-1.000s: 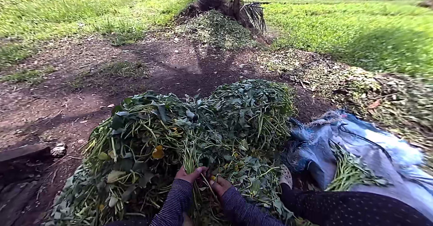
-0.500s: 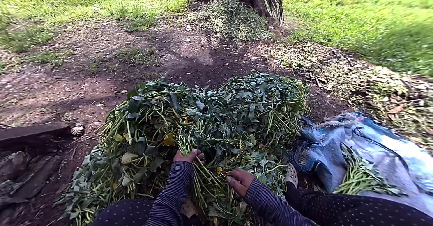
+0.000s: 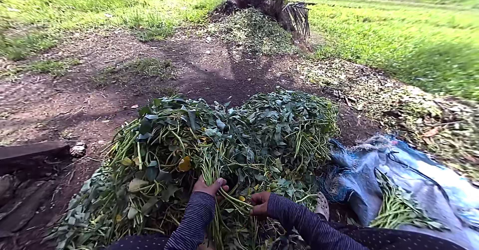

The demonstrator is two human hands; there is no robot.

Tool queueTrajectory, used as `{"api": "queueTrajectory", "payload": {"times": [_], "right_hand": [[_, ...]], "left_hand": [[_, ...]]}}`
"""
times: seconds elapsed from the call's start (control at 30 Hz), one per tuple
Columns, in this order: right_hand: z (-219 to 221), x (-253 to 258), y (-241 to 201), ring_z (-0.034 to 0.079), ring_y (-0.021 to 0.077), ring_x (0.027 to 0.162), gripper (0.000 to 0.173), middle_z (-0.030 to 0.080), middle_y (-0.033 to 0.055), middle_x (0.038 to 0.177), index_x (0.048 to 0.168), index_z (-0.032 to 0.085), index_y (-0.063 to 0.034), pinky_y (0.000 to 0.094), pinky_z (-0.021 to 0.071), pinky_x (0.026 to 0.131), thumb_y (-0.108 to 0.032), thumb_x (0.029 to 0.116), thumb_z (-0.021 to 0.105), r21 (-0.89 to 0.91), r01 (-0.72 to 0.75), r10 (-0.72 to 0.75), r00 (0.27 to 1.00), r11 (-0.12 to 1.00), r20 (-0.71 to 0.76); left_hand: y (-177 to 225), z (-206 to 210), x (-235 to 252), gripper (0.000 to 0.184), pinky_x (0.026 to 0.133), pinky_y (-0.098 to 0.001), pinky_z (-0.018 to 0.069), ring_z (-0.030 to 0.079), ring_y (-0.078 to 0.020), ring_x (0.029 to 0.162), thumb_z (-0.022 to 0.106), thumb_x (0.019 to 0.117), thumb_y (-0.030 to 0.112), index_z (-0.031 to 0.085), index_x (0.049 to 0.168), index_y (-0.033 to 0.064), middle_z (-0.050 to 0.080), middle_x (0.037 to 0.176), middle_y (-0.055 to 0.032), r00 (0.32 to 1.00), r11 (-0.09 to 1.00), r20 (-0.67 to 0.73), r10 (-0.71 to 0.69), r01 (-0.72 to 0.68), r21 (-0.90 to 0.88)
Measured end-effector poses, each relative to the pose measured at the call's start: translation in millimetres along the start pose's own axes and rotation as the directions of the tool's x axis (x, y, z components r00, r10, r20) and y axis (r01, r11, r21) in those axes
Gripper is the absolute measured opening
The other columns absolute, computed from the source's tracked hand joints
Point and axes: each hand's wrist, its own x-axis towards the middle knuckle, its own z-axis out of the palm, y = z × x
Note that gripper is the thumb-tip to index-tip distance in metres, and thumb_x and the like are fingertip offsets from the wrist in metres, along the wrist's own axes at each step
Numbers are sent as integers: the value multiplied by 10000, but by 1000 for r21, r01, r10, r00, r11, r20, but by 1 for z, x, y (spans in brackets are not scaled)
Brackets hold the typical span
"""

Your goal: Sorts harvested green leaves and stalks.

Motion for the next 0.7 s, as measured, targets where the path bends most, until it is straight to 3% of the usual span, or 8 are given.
{"api": "queueTrajectory", "payload": {"times": [0.07,0.1,0.17,0.2,0.3,0.4,0.53,0.7], "right_hand": [[-15,-1,-8,666,264,824,303,671,167,921,1086,637,24,478,544,796,-265,995,645,-220,-54,61,998,974,26],[-21,1,-14,677,359,988,322,684,244,1054,1164,641,48,562,520,911,-231,1003,628,-389,-122,145,989,913,28],[-34,10,-21,537,453,1334,400,587,315,1372,1365,578,65,636,371,1129,-164,1038,559,-588,-306,371,929,749,-11],[-44,18,-15,486,451,1393,419,548,310,1434,1401,556,59,632,337,1164,-178,1057,515,-586,-381,415,906,715,-83],[-74,34,-8,514,395,1376,480,552,268,1437,1381,579,32,544,377,1168,-333,1088,476,-372,-398,253,889,839,-381],[-74,66,-7,522,412,1348,452,532,259,1450,1405,588,-43,562,402,1147,-267,1014,619,-370,-282,109,899,885,-423],[-75,93,4,486,436,1382,430,526,256,1469,1406,592,-44,594,371,1158,-266,1039,569,-345,-295,132,895,891,-425],[-116,54,30,640,321,1192,408,650,244,1271,1331,576,66,466,489,1059,-231,1053,562,165,-100,181,777,981,-603]], "left_hand": [[1,0,0,511,599,-401,641,763,-287,746,702,946,-3,451,1390,16,751,930,-172,1000,1000,26,16,-16,6],[3,-1,0,502,590,-389,637,762,-278,735,699,950,1,455,1388,16,751,926,-167,1000,1000,16,26,-26,2],[7,-3,0,487,563,-364,625,755,-259,692,699,949,-3,464,1375,2,753,906,-162,997,998,-42,59,-60,-20],[10,-6,1,483,565,-366,630,753,-259,682,692,953,-8,458,1376,-4,749,906,-164,996,998,-57,62,-63,-30],[13,-10,6,471,577,-383,634,750,-265,679,676,967,-3,446,1377,-12,742,911,-168,998,998,-59,31,-34,-47],[12,-8,9,452,576,-407,633,747,-288,681,657,974,-14,438,1370,-20,733,907,-188,999,990,-31,-14,9,-142],[28,-20,11,345,591,-405,635,736,-265,673,585,1020,9,449,1336,-23,718,889,-165,1000,952,-16,8,-12,-307],[27,-41,22,327,588,-399,636,731,-244,666,544,1039,18,433,1346,1,710,878,-137,984,866,-153,90,-153,-475]]}}
